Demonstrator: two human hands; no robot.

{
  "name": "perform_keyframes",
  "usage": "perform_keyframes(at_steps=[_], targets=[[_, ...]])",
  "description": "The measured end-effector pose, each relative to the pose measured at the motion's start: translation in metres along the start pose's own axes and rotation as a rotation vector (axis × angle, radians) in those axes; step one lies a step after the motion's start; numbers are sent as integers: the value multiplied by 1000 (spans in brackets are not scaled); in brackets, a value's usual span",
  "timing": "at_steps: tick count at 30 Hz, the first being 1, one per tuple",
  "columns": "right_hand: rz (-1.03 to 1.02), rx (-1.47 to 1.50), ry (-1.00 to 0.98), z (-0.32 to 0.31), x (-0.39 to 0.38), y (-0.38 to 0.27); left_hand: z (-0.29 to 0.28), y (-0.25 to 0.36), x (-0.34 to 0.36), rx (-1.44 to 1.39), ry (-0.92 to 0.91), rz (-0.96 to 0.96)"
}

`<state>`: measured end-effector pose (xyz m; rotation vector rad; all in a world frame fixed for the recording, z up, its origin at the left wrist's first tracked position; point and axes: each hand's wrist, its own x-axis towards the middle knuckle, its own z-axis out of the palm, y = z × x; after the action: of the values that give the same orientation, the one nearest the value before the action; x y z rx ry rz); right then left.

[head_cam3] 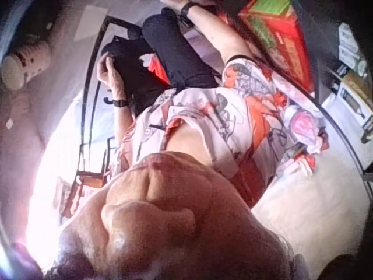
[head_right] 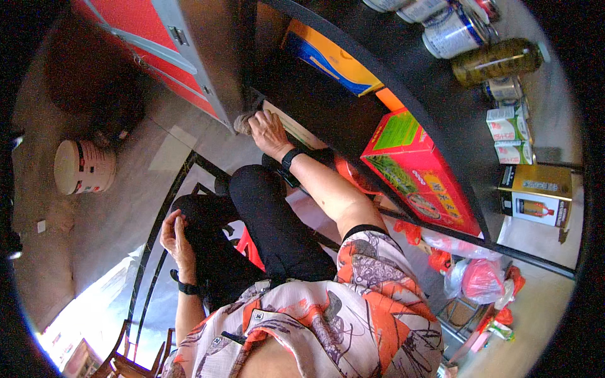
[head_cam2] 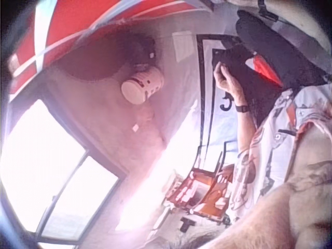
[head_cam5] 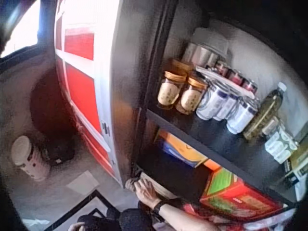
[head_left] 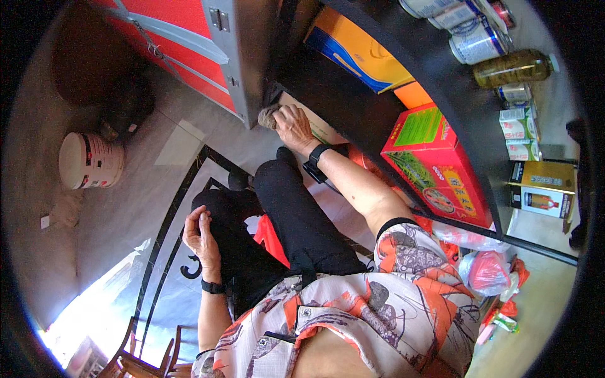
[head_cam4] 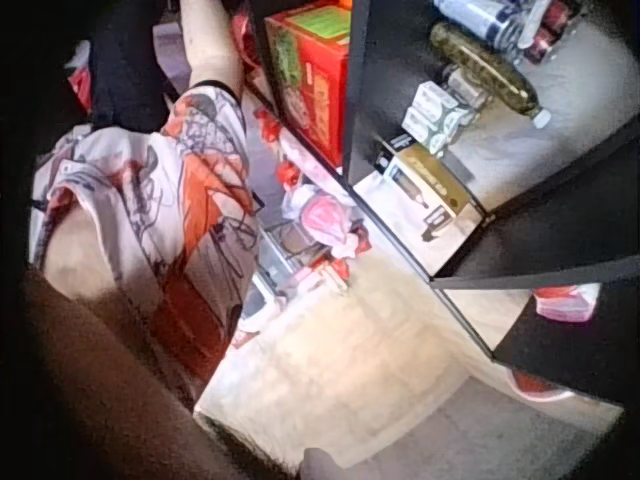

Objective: The person wipes a shelf with a cloth, then picks up and places back several jars, cans, and boxes. They open and close a small jar, wipe the shelf again, and move a red box to a lower shelf before wiping that area.

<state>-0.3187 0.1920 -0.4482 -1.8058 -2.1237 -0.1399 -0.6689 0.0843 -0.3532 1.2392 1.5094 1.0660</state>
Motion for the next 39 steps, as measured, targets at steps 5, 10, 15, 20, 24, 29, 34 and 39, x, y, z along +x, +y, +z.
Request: perform_keyframes(at_steps=[5, 10, 15, 20, 24, 29, 34, 39], targets=[[-207, -242, 107, 11, 25, 17, 3, 1, 0, -98, 11, -51], [-133, -405, -114, 11, 43, 41, 10, 2, 0, -64, 24, -20], [-213, -680, -267, -29, -52, 54, 9, 0, -1, -64, 44, 4], [-17, -757, -301, -74, -165, 67, 8, 0, -2, -38, 14, 28], [40, -803, -479, -115, -247, 80, 10, -1, 0, -132, -34, 43], [150, -857, -643, -163, -337, 85, 16, 2, 2, -205, -104, 61], [477, -588, -407, -198, -419, 79, 27, 12, -1, -144, -100, 79], [1364, -68, 263, -203, -473, 69, 28, 11, -3, -125, -81, 101]])
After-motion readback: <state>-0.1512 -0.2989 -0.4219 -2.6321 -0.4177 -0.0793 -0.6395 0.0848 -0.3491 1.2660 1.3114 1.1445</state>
